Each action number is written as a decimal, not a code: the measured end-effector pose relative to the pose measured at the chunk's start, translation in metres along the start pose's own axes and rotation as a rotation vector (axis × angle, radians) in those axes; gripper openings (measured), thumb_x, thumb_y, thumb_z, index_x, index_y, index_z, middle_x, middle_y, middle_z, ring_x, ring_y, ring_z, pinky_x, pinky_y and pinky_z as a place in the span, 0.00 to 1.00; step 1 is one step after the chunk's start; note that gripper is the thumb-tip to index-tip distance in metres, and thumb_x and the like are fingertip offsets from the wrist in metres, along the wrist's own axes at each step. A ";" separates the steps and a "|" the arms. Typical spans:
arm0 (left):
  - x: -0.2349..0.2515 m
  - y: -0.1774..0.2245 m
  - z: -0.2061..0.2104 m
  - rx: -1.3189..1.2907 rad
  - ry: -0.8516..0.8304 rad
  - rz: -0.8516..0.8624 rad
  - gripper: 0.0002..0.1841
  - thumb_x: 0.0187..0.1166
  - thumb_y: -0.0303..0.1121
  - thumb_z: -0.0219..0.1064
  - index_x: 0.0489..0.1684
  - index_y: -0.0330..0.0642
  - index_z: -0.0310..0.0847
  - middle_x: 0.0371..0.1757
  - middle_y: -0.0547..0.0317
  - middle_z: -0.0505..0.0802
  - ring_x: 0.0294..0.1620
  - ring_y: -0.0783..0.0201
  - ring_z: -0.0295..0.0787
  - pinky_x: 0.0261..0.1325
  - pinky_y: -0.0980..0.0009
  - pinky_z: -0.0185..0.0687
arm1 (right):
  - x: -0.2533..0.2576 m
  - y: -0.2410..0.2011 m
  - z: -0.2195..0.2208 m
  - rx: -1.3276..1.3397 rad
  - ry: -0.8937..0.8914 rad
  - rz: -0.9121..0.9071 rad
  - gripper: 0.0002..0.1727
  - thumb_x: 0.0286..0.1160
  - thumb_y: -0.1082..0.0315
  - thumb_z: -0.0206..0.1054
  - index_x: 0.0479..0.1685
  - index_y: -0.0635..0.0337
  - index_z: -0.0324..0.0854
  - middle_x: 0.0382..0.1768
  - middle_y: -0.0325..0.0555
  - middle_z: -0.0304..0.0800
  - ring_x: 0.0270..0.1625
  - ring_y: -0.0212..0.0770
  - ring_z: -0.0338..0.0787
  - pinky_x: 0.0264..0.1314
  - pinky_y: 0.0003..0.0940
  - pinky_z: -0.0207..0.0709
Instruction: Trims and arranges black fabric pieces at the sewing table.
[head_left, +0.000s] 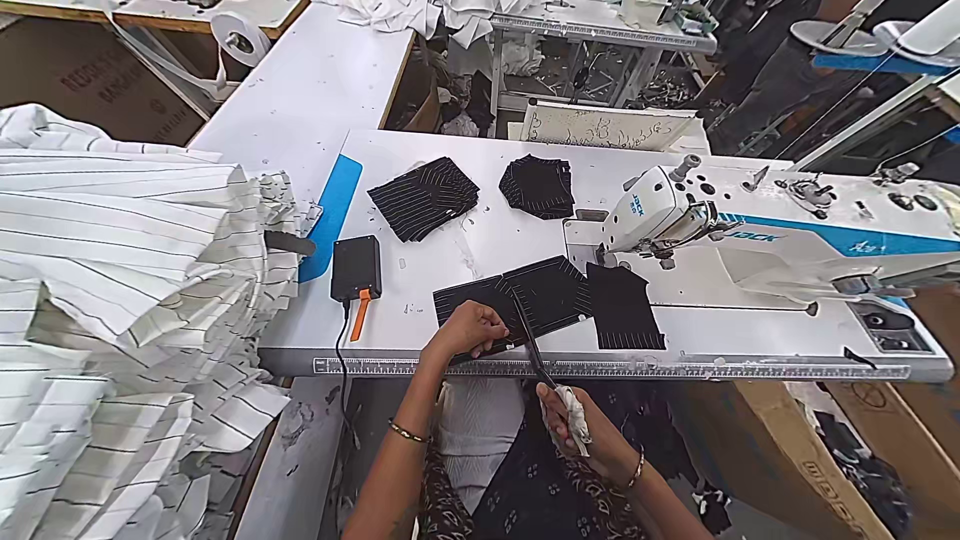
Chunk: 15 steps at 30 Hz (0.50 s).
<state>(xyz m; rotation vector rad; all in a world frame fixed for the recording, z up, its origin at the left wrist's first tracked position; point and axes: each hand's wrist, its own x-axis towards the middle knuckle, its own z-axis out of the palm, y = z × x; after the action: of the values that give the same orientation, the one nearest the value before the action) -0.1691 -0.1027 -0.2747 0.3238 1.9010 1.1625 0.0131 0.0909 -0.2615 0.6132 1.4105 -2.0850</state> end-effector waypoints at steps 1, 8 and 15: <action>-0.002 0.000 -0.003 0.043 -0.008 0.008 0.08 0.82 0.33 0.71 0.41 0.36 0.88 0.14 0.68 0.83 0.09 0.78 0.72 0.16 0.81 0.70 | -0.003 0.001 -0.001 0.012 -0.012 -0.002 0.22 0.89 0.53 0.58 0.22 0.50 0.74 0.12 0.28 0.72 0.12 0.22 0.71 0.15 0.16 0.66; -0.002 0.007 0.018 -0.272 0.352 0.090 0.15 0.86 0.38 0.66 0.57 0.34 0.86 0.30 0.62 0.93 0.16 0.76 0.81 0.20 0.80 0.76 | -0.013 0.009 0.001 0.037 -0.079 -0.028 0.18 0.87 0.51 0.60 0.28 0.49 0.75 0.14 0.28 0.74 0.13 0.21 0.72 0.15 0.15 0.67; 0.010 0.006 0.028 -0.473 0.507 0.098 0.08 0.85 0.28 0.66 0.49 0.30 0.84 0.26 0.61 0.91 0.14 0.77 0.79 0.17 0.82 0.72 | -0.010 0.012 0.001 -0.043 -0.047 -0.007 0.17 0.87 0.52 0.61 0.30 0.51 0.74 0.14 0.29 0.75 0.13 0.22 0.75 0.16 0.16 0.69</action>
<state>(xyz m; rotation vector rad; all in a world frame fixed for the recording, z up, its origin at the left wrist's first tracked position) -0.1547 -0.0766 -0.2801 -0.1574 1.9565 1.8424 0.0288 0.0881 -0.2628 0.5396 1.4289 -2.0554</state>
